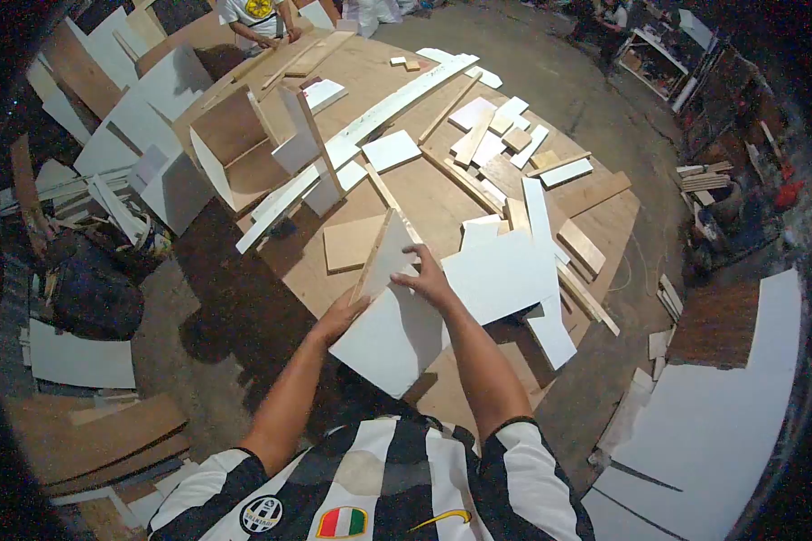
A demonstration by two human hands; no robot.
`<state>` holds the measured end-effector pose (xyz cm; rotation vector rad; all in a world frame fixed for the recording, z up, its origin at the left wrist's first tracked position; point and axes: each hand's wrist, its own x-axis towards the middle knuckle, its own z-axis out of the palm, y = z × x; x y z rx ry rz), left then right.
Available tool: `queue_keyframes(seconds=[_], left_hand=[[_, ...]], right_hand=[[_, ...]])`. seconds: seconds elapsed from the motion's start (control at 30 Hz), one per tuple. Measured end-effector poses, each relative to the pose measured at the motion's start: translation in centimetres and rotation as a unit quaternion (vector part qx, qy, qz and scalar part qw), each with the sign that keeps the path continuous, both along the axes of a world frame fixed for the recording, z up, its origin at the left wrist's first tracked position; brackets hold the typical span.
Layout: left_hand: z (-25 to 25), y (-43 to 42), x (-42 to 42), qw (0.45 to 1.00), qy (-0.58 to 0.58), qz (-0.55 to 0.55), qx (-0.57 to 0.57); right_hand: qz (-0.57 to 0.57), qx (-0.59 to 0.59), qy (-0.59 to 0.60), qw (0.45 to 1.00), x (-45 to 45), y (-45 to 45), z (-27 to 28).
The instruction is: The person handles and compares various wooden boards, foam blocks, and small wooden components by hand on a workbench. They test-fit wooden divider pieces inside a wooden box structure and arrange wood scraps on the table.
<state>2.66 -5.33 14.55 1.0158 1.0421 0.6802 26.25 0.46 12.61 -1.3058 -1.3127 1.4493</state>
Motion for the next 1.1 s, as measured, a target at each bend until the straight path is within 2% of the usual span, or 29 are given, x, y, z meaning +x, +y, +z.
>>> queue_keyframes(seconds=[0.03,0.1,0.13,0.2,0.23,0.3,0.33,0.4,0.43,0.5,0.53,0.57,0.6,0.67,0.8,0.87,0.9,0.97,1.1], left_hand=[[-1.0,0.2,-0.5,1.0,0.001,0.001,-0.002],[-3.6,0.8,-1.5,0.978,0.183,-0.033,0.092],[-3.6,0.7,-1.8,0.978,0.183,-0.035,0.089],[-3.6,1.1,-2.0,0.945,0.288,-0.008,0.154],[-3.8,1.1,-2.2,0.945,0.288,-0.012,0.154],[-4.2,1.1,-2.2,0.961,0.241,0.034,0.131],[-3.6,1.1,-1.8,0.961,0.242,0.03,0.131],[-2.2,1.0,-1.0,0.978,0.162,0.067,0.115],[-2.0,1.1,-0.5,0.978,0.163,0.066,0.116],[-1.5,1.3,0.6,0.979,0.115,0.087,0.145],[-0.9,1.6,1.4,0.979,0.116,0.088,0.145],[-0.1,2.0,2.2,0.981,0.121,0.09,0.126],[0.4,2.3,3.0,0.982,0.125,0.09,0.108],[-2.0,3.7,3.6,0.981,0.12,0.09,0.126],[-3.2,6.3,4.8,0.977,0.119,0.105,0.144],[-3.6,7.7,4.9,0.98,0.117,0.105,0.122],[-3.8,8.5,4.9,0.982,0.116,0.11,0.098],[-7.1,10.8,4.2,0.986,0.093,0.113,0.081],[-9.8,15.1,4.4,0.99,0.04,0.104,0.082]], right_hand=[[0.001,-0.002,0.001,1.0,0.6,-0.8,-1.4],[-0.006,0.067,-0.044,0.997,2.2,-2.6,-3.6],[-0.008,0.064,-0.043,0.997,2.9,-4.0,-3.9],[-0.087,0.029,-0.014,0.996,4.2,-6.6,-4.3],[-0.091,0.028,-0.014,0.995,5.2,-7.8,-5.2],[-0.183,-0.024,-0.111,0.977,7.1,-10.1,-6.9],[-0.187,-0.025,-0.11,0.976,7.8,-11.2,-7.1],[-0.297,-0.095,-0.153,0.938,9.0,-13.2,-7.7],[-0.298,-0.095,-0.151,0.938,9.7,-14.1,-9.1],[-0.384,-0.121,-0.134,0.906,11.3,-15.3,-15.4],[-0.413,-0.077,-0.183,0.889,11.7,-15.9,-17.4],[-0.414,-0.077,-0.18,0.889,11.7,-16.1,-17.2],[-0.436,-0.111,-0.125,0.884,11.5,-16.4,-16.2],[-0.488,-0.156,-0.012,0.859,10.3,-16.4,-13.2],[-0.495,-0.17,0.087,0.848,9.7,-15.4,-14.7],[-0.535,-0.193,0.193,0.8,8.9,-14.0,-15.6],[-0.54,-0.192,0.195,0.796,8.4,-13.3,-15.3],[-0.547,-0.167,0.301,0.763,7.1,-12.1,-14.1],[-0.595,-0.189,0.28,0.729,5.1,-9.8,-13.8]])
